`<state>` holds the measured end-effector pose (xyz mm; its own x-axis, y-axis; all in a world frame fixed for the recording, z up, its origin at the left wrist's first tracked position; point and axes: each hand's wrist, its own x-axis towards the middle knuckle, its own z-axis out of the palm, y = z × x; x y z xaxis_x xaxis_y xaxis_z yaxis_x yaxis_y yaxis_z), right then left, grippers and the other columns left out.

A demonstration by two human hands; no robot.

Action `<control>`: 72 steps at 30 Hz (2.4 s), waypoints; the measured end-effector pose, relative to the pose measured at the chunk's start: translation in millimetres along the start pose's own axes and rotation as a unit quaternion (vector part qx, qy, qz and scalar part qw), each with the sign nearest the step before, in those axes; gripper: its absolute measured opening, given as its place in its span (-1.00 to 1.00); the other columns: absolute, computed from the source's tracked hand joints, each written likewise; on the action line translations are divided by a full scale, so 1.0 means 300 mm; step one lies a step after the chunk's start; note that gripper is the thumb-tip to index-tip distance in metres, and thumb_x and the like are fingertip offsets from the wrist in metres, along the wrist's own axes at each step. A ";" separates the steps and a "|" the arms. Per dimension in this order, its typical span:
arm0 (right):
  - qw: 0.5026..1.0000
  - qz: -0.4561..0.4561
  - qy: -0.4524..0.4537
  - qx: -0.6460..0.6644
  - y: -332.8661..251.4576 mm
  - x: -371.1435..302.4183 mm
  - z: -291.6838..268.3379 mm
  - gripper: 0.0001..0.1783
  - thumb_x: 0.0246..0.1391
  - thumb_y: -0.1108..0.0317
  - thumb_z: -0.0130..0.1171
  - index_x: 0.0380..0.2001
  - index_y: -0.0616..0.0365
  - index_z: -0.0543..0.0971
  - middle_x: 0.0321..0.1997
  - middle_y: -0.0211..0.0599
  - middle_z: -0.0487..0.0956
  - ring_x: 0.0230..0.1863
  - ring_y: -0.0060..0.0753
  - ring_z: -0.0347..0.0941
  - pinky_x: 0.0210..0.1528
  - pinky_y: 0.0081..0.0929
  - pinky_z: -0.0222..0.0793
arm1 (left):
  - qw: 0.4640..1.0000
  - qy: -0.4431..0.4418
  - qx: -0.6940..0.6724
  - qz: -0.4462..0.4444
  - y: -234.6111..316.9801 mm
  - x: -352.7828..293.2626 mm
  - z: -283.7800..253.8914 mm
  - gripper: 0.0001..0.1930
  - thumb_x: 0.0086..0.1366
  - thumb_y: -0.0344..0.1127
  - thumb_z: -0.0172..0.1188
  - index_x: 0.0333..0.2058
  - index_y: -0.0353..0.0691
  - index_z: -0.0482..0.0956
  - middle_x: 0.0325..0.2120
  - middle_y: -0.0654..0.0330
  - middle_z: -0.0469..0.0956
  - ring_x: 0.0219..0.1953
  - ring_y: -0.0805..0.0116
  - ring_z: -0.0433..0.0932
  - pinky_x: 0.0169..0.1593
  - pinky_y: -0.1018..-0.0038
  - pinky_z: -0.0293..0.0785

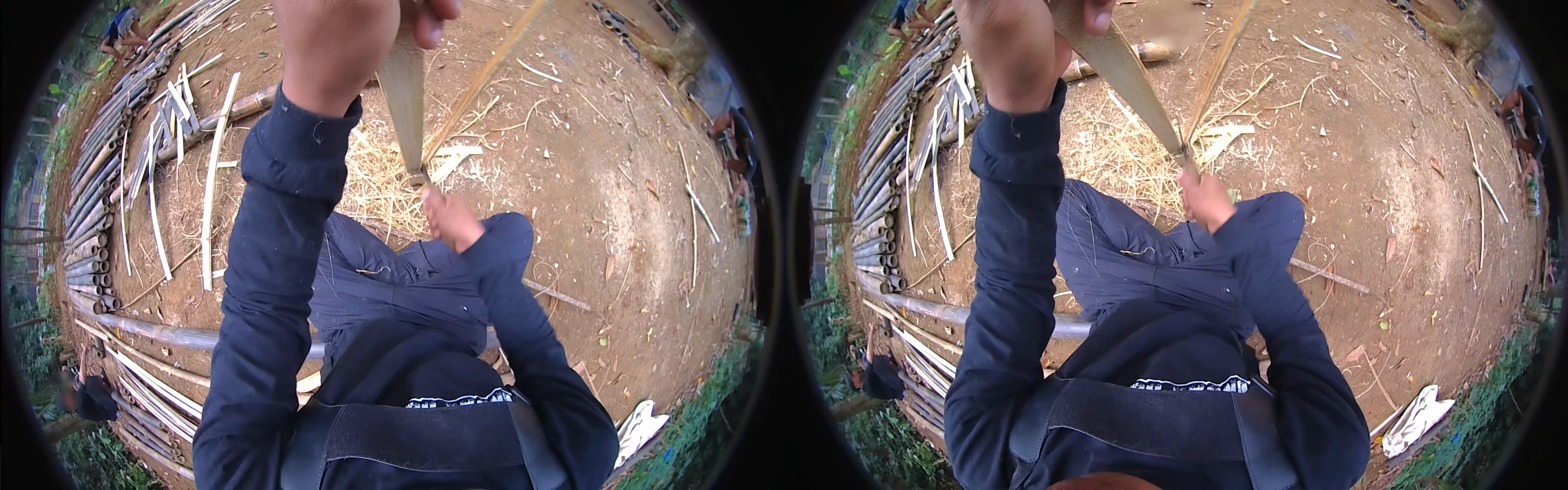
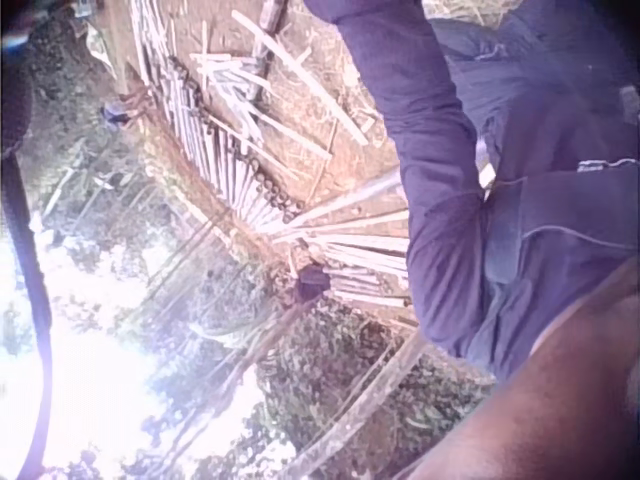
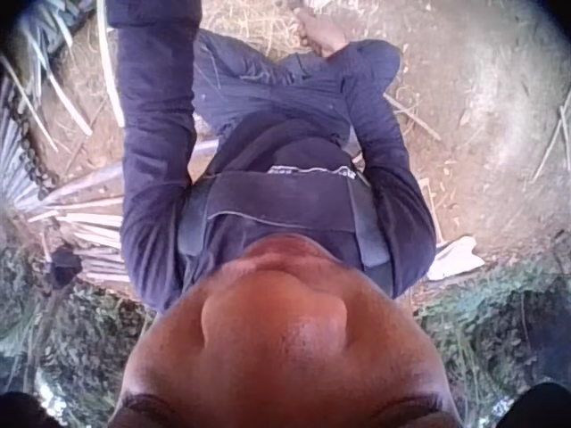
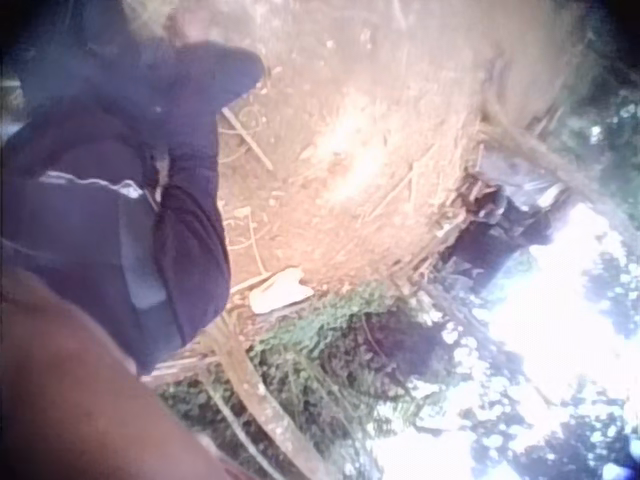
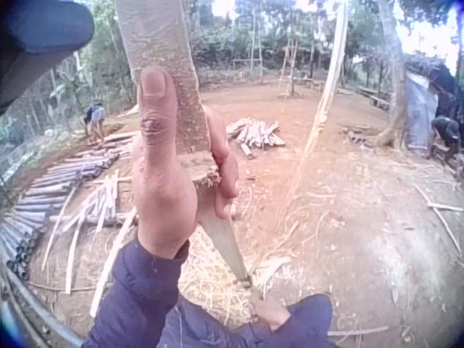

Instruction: The person uses a blade to shave thin strips from a bamboo stalk while sitting on the ground, then continues to refine the edges of the resulting bamboo pieces.

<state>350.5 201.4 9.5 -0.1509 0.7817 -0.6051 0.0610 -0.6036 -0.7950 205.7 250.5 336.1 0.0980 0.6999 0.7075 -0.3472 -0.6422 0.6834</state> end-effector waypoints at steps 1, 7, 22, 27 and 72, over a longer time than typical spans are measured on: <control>0.993 0.012 -0.029 0.110 -0.086 -0.022 -0.001 -0.71 0.35 0.17 0.03 -0.36 0.16 0.43 -0.60 -0.51 0.37 -0.59 -0.68 0.28 -0.57 -0.62 0.23 | 1.000 -0.012 -0.012 0.007 0.010 0.001 0.001 -0.25 0.38 0.40 -0.17 -0.47 -0.32 0.46 -0.71 0.15 0.44 -0.74 0.46 0.44 -0.74 0.55 0.29; 0.978 0.014 -0.008 0.208 -0.030 -0.063 -0.031 -0.72 0.33 0.19 0.08 -0.40 0.15 0.46 -0.57 -0.50 0.34 -0.62 -0.69 0.27 -0.60 -0.62 0.23 | 0.992 -0.077 -0.092 0.048 -0.091 -0.059 0.052 -0.34 0.43 0.25 -0.08 -0.40 -0.37 0.50 -0.67 0.16 0.48 -0.72 0.49 0.44 -0.71 0.58 0.25; 0.997 -0.037 0.028 0.057 0.029 0.055 -0.110 -0.83 0.32 0.30 0.01 -0.37 0.08 0.36 -0.61 -0.55 0.34 -0.68 -0.67 0.23 -0.61 -0.64 0.23 | 0.986 -0.080 -0.148 -0.004 -0.196 -0.016 0.085 -0.38 0.40 0.24 0.00 -0.28 -0.38 0.46 -0.64 0.11 0.47 -0.70 0.40 0.47 -0.72 0.54 0.25; 0.998 -0.034 0.032 0.052 0.008 0.102 -0.153 -0.74 0.28 0.20 0.15 -0.38 0.10 0.38 -0.62 -0.54 0.37 -0.70 -0.64 0.27 -0.64 -0.58 0.26 | 0.994 -0.011 -0.098 -0.050 -0.204 -0.005 0.114 -0.33 0.38 0.32 -0.05 -0.38 -0.34 0.45 -0.65 0.14 0.42 -0.70 0.42 0.46 -0.70 0.53 0.25; 0.998 0.002 0.038 0.054 -0.019 -0.130 -0.106 -0.49 0.29 -0.09 0.10 -0.55 0.11 0.45 -0.71 -0.37 0.41 -0.81 -0.63 0.31 -0.82 -0.49 0.16 | 0.983 -0.147 -0.042 0.103 0.096 0.451 -0.010 -0.40 0.38 0.37 -0.11 -0.44 -0.12 0.37 -0.83 0.46 0.13 -0.91 0.62 0.17 -0.82 0.66 0.16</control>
<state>387.4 179.4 36.1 -0.0754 0.7861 -0.6135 -0.0458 -0.6174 -0.7853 206.1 327.8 451.0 0.2785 0.4283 0.8596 -0.4625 -0.7246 0.5109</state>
